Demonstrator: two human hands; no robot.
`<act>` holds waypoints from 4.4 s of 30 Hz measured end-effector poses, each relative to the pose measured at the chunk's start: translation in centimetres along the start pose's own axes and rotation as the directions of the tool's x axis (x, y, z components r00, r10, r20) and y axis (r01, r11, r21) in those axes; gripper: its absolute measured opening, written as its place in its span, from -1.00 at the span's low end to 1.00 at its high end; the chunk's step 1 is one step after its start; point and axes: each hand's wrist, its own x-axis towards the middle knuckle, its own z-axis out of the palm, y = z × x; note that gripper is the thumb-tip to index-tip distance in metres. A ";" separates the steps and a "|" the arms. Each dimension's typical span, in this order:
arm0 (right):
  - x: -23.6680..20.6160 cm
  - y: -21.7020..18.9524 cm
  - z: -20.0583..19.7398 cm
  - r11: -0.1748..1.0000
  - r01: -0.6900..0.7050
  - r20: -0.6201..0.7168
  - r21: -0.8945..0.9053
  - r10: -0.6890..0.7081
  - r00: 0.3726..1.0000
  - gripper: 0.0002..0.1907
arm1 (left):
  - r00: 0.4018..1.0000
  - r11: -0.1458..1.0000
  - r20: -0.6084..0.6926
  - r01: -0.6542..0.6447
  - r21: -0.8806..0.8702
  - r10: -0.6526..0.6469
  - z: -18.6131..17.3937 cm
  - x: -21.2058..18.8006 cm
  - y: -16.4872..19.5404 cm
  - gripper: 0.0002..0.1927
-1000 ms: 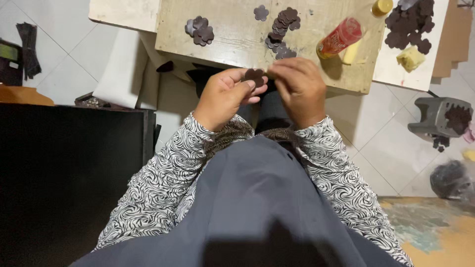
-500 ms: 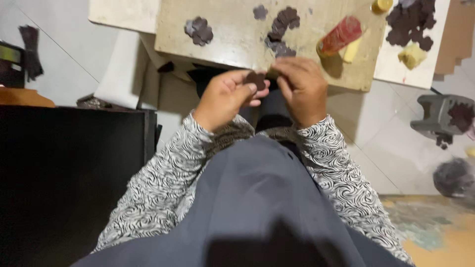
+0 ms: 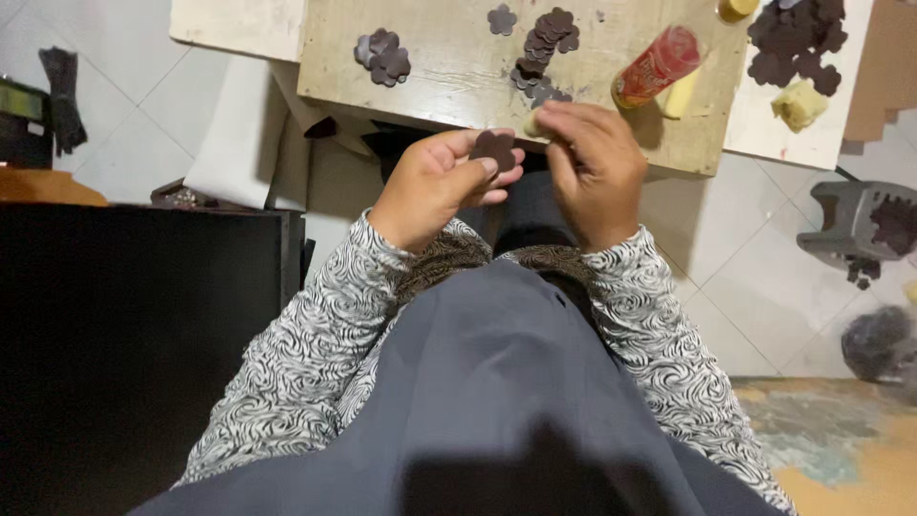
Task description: The person sits at a workbench and cleans foam flower cutouts one at a time, picking up a dark flower-shaped foam piece, rubbing it with a yellow sponge, and placing it back on the table with other finished pieces. A bottle of red liquid sits on the bench nearby.
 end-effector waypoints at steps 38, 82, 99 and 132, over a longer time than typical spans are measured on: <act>0.4 -3.9 1.9 0.940 0.340 0.168 0.032 -0.340 0.925 -0.69 | 0.991 0.934 -0.128 -0.092 -0.345 0.050 -1.2 0.4 -0.9 -0.68; -11.7 13.1 9.5 0.137 -0.771 0.508 0.622 0.678 0.531 -0.45 | 0.732 0.173 -0.332 0.286 0.942 0.595 -10.6 10.1 -6.9 -0.19; -12.5 13.1 8.7 0.313 -0.670 0.282 0.673 0.728 0.625 -0.79 | 0.857 0.181 -0.316 0.263 0.948 0.407 -3.2 17.2 -6.6 -0.61; 2.7 17.6 -3.9 0.941 -0.113 -0.287 -0.320 0.017 0.958 -0.82 | 0.717 0.150 -0.134 0.042 0.988 0.684 -3.7 17.8 -8.1 -0.65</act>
